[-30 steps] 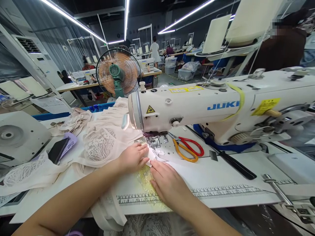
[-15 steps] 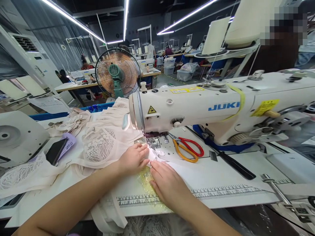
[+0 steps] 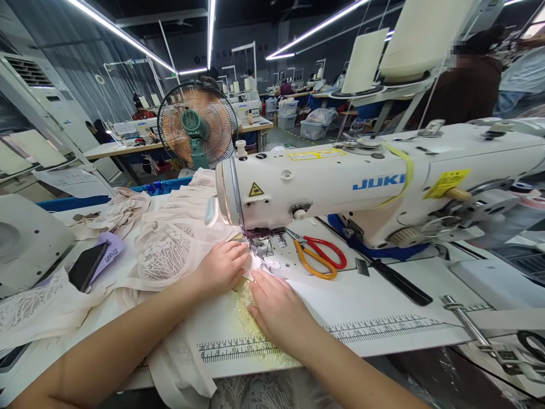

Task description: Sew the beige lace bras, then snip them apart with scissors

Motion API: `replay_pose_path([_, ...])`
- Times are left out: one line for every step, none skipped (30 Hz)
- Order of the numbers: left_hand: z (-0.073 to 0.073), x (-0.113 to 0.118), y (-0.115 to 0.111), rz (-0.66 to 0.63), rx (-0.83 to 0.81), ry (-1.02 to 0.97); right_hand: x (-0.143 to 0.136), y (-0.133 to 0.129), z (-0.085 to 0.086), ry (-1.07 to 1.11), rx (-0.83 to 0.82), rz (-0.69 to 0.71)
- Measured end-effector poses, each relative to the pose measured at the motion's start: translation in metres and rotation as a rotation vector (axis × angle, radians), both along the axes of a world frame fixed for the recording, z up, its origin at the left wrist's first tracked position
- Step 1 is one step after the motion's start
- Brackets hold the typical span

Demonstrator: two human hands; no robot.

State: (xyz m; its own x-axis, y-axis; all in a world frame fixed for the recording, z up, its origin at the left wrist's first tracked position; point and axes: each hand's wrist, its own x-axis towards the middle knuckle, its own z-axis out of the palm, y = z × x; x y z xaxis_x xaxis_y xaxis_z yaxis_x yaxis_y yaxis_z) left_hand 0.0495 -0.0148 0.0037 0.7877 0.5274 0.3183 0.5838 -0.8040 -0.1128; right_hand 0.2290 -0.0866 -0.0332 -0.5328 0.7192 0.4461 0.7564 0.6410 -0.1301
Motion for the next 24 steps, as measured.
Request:
replay_pose_path([0.001,0.001,-0.008,-0.004,0.023,-0.003,-0.001,0.000,0.002,0.005,-0.011,0.010])
replay_pose_path([0.001,0.002,-0.017,0.000,0.034,0.001,-0.002,0.000,0.003,0.010,-0.021,0.021])
replay_pose_path([0.001,0.002,-0.025,0.008,0.035,0.005,-0.003,0.000,0.004,0.015,-0.029,0.029])
replay_pose_path([0.000,0.002,-0.031,0.013,0.032,0.007,-0.003,0.000,0.004,0.020,-0.031,0.033])
replay_pose_path([-0.001,0.001,-0.036,0.014,0.027,0.003,-0.004,0.000,0.004,0.025,-0.026,0.032])
replay_pose_path([-0.002,0.000,-0.039,0.008,0.019,-0.004,-0.004,0.000,0.004,0.031,-0.014,0.030])
replay_pose_path([-0.003,-0.001,-0.040,0.000,0.006,-0.011,-0.004,0.000,0.003,0.036,0.002,0.026])
replay_pose_path([-0.004,-0.003,-0.040,-0.011,-0.012,-0.013,-0.004,0.000,0.001,0.040,0.015,0.023])
replay_pose_path([-0.004,-0.005,-0.039,-0.022,-0.034,-0.010,-0.004,0.000,0.000,0.041,0.025,0.022])
replay_pose_path([-0.004,-0.007,-0.037,-0.030,-0.056,-0.005,-0.003,-0.001,-0.001,0.041,0.030,0.023])
replay_pose_path([-0.004,-0.010,-0.035,-0.036,-0.078,0.000,-0.003,-0.001,-0.002,0.041,0.030,0.024])
replay_pose_path([-0.003,-0.012,-0.032,-0.047,-0.098,0.005,-0.002,-0.001,-0.002,0.042,0.025,0.023])
replay_pose_path([-0.002,-0.013,-0.030,-0.061,-0.112,0.010,-0.001,-0.001,-0.002,0.043,0.018,0.022])
replay_pose_path([-0.002,-0.015,-0.028,-0.074,-0.123,0.014,-0.001,-0.001,-0.003,0.046,0.011,0.020])
replay_pose_path([-0.001,-0.016,-0.025,-0.086,-0.134,0.020,0.000,-0.001,-0.003,0.051,0.004,0.017])
replay_pose_path([0.000,-0.017,-0.023,-0.098,-0.146,0.028,0.000,-0.001,-0.003,0.056,-0.004,0.014])
replay_pose_path([0.001,-0.018,-0.021,-0.107,-0.159,0.036,0.001,-0.001,-0.003,0.059,-0.009,0.012])
replay_pose_path([0.001,-0.018,-0.020,-0.115,-0.171,0.044,0.001,-0.001,-0.003,0.061,-0.013,0.012])
replay_pose_path([0.002,-0.019,-0.018,-0.121,-0.182,0.050,0.001,-0.001,-0.004,0.063,-0.014,0.014])
replay_pose_path([0.003,-0.020,-0.016,-0.127,-0.190,0.053,0.001,-0.001,-0.004,0.065,-0.015,0.016])
replay_pose_path([0.003,-0.020,-0.014,-0.131,-0.192,0.050,0.001,-0.001,-0.004,0.066,-0.017,0.020])
replay_pose_path([0.004,-0.020,-0.012,-0.136,-0.191,0.046,0.001,-0.001,-0.005,0.067,-0.019,0.022])
replay_pose_path([0.004,-0.021,-0.011,-0.142,-0.188,0.043,0.001,-0.001,-0.004,0.068,-0.023,0.022])
replay_pose_path([0.004,-0.021,-0.009,-0.146,-0.183,0.042,0.000,-0.001,-0.004,0.068,-0.027,0.019])
